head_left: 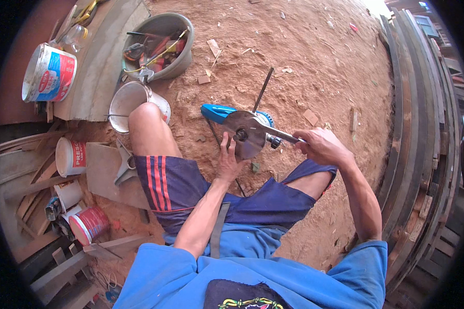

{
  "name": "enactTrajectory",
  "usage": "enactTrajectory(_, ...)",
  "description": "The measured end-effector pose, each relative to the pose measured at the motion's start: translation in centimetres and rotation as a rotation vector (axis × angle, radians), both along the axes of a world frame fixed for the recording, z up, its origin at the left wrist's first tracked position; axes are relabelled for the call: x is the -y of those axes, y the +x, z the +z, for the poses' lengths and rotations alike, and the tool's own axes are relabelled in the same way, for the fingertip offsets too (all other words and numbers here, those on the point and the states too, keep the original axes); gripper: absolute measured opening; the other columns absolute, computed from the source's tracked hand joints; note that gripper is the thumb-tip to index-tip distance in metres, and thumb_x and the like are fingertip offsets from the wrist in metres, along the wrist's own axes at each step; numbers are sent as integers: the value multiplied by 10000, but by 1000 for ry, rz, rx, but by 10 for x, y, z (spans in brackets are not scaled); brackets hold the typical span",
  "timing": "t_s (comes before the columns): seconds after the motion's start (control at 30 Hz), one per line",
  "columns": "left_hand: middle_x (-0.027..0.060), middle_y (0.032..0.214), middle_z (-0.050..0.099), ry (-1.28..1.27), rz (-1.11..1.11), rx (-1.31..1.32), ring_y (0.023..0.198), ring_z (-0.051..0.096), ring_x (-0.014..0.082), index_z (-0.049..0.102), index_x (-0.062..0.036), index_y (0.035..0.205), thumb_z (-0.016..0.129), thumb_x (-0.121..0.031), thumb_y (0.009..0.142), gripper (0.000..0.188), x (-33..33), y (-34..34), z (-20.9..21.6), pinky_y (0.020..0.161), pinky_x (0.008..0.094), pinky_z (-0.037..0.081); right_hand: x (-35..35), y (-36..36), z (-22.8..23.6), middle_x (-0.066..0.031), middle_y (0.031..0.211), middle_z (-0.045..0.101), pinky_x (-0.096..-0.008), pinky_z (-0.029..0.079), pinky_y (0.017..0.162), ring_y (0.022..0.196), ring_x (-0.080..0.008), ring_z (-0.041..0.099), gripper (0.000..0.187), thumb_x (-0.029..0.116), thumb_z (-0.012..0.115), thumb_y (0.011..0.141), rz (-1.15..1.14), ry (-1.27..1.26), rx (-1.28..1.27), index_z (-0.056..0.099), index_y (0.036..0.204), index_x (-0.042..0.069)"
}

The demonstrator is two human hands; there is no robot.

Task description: The person assembles a circular saw by attaching the blade and guard components using a wrench and a metal ruler. The person tightens the blade, attaches the guard, and adjusts the blade depth using the ruler.

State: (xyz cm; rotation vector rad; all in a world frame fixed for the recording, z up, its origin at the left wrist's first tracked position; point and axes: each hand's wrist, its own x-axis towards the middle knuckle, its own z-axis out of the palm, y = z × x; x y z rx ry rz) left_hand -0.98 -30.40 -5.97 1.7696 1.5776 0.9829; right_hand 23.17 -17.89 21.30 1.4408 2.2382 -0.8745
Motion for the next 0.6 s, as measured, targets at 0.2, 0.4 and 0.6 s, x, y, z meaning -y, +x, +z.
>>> enactTrajectory(0.2,258,1624,200,30,-12,9,1459,327,502,267,-90,1519,960,-277,612,1157,1,1,-3,1146,532,441,-33,-27,-1,-147,848,743,-476,565,730,809,-339,729,214,290,677,955,107,-75,103,750,1132,195)
enactTrajectory(0.4,258,1615,211,10,3,-1,1462,327,485,334,-63,1466,968,-260,606,1086,2,0,-6,1141,522,444,-87,-56,-6,-80,806,757,-425,552,682,773,-240,739,254,260,704,919,278,-213,168,764,1158,198)
enactTrajectory(0.6,255,1613,214,-15,17,0,1459,332,479,335,-74,1448,962,-211,627,1042,11,-1,-15,1123,515,455,-107,-86,-7,-69,769,749,-404,560,654,725,-213,740,225,245,675,916,362,-317,234,775,1101,164)
